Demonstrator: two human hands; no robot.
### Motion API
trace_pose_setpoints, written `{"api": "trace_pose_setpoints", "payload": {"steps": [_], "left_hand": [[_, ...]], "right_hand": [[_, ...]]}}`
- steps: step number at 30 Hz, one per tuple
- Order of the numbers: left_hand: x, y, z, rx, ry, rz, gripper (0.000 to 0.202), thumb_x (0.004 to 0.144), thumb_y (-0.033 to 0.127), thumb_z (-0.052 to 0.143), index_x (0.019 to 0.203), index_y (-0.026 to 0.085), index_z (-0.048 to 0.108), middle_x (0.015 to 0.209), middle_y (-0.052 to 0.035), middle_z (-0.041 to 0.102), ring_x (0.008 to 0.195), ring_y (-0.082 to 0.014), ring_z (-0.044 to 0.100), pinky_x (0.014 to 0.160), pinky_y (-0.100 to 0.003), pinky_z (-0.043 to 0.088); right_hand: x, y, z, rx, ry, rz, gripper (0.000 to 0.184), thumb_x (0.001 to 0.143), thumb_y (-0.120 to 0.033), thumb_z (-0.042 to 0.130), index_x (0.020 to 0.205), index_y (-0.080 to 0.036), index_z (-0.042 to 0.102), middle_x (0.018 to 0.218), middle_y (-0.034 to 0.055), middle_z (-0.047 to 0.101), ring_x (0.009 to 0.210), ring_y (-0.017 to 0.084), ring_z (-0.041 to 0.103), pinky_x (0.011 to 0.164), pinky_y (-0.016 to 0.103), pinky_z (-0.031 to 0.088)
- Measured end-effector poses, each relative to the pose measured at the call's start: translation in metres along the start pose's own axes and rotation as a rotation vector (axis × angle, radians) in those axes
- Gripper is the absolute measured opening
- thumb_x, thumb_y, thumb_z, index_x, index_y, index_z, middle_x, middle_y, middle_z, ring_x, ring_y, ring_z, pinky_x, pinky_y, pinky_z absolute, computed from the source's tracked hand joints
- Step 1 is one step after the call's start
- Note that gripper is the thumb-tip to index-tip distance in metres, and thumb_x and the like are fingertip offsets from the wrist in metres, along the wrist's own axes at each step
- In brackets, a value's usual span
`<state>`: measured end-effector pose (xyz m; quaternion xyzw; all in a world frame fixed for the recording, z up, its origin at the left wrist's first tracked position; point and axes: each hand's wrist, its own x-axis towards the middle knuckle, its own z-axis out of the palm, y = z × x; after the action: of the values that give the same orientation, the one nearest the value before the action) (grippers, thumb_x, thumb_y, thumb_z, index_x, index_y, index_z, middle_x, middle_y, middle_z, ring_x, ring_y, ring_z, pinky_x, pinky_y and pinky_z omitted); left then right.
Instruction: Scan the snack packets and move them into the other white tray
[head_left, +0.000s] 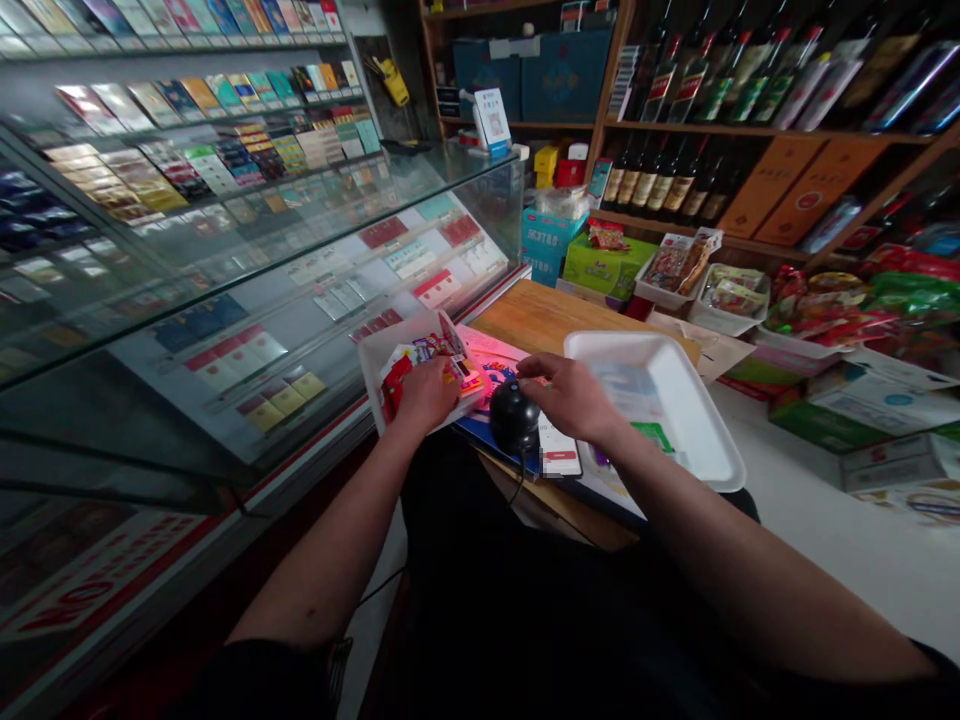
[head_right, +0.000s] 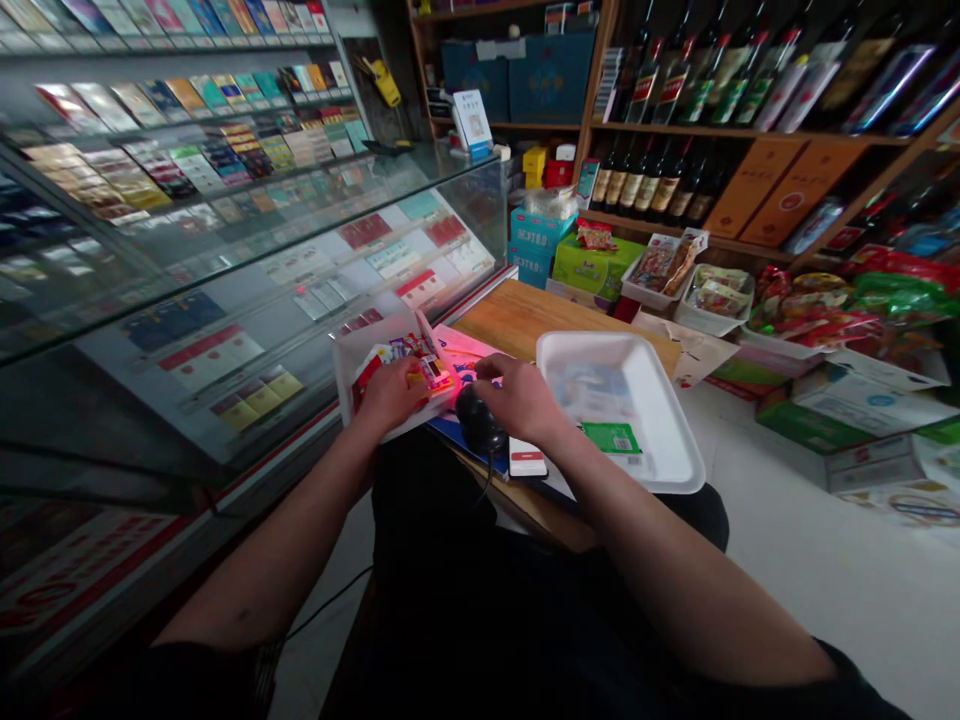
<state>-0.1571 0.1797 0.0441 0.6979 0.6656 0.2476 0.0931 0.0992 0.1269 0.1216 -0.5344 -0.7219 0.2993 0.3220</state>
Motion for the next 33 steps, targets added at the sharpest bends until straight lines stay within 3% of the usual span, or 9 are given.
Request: {"api": "trace_pose_setpoints", "payload": {"steps": [5,12,20,27,30,33], "left_hand": [[0.03,-0.001,0.014,0.195,-0.057,0.005,0.039,0.087,0.04,0.063,0.115,0.014,0.065,0.116,-0.0201,0.071,0.11,-0.034,0.065,0.1,-0.044,0.046],[0.056,-0.01,0.031,0.196,-0.157,-0.005,0.051,0.082,0.041,0.069,0.125,0.016,0.059,0.128,-0.0233,0.066,0.131,-0.0424,0.053,0.112,-0.059,0.031],[0.061,-0.008,0.025,0.129,-0.089,0.015,0.035,0.08,0.021,0.067,0.115,0.017,0.069,0.115,-0.0187,0.072,0.112,-0.0375,0.065,0.1,-0.05,0.045],[0.047,0.003,0.005,-0.301,0.0,-0.105,0.009,0.083,0.023,0.063,0.09,0.022,0.069,0.089,-0.0045,0.074,0.078,-0.0211,0.066,0.077,-0.034,0.051],[0.038,0.009,0.001,-0.557,0.019,-0.166,0.012,0.081,0.027,0.066,0.092,0.021,0.065,0.086,-0.0023,0.073,0.077,-0.0188,0.066,0.073,-0.031,0.052],[0.032,0.015,0.001,-0.832,0.005,-0.215,0.026,0.078,0.029,0.069,0.101,0.02,0.063,0.096,-0.0039,0.074,0.084,-0.0187,0.07,0.076,-0.031,0.055]], "right_hand": [[0.045,-0.005,0.022,-0.194,-0.164,-0.03,0.021,0.09,-0.024,0.064,0.107,-0.021,0.076,0.111,0.0043,0.077,0.103,0.021,0.07,0.092,0.03,0.05],[0.089,0.007,0.051,-0.375,-0.307,-0.034,0.027,0.091,-0.03,0.064,0.113,-0.019,0.075,0.115,0.009,0.076,0.108,0.025,0.069,0.094,0.033,0.049],[0.109,0.021,0.071,-0.43,-0.368,-0.042,0.031,0.093,-0.033,0.061,0.116,-0.016,0.074,0.119,0.0129,0.074,0.112,0.028,0.067,0.098,0.035,0.049],[0.119,0.023,0.078,-0.347,-0.322,-0.017,0.033,0.087,-0.032,0.068,0.118,-0.019,0.072,0.117,0.0103,0.074,0.109,0.026,0.068,0.096,0.035,0.049],[0.119,0.02,0.075,-0.275,-0.273,-0.004,0.034,0.087,-0.029,0.07,0.119,-0.019,0.071,0.117,0.0095,0.075,0.107,0.024,0.068,0.095,0.033,0.049],[0.118,0.015,0.068,-0.183,-0.218,0.024,0.023,0.087,-0.026,0.07,0.108,-0.02,0.075,0.105,0.0063,0.077,0.097,0.02,0.069,0.087,0.03,0.05]]}}
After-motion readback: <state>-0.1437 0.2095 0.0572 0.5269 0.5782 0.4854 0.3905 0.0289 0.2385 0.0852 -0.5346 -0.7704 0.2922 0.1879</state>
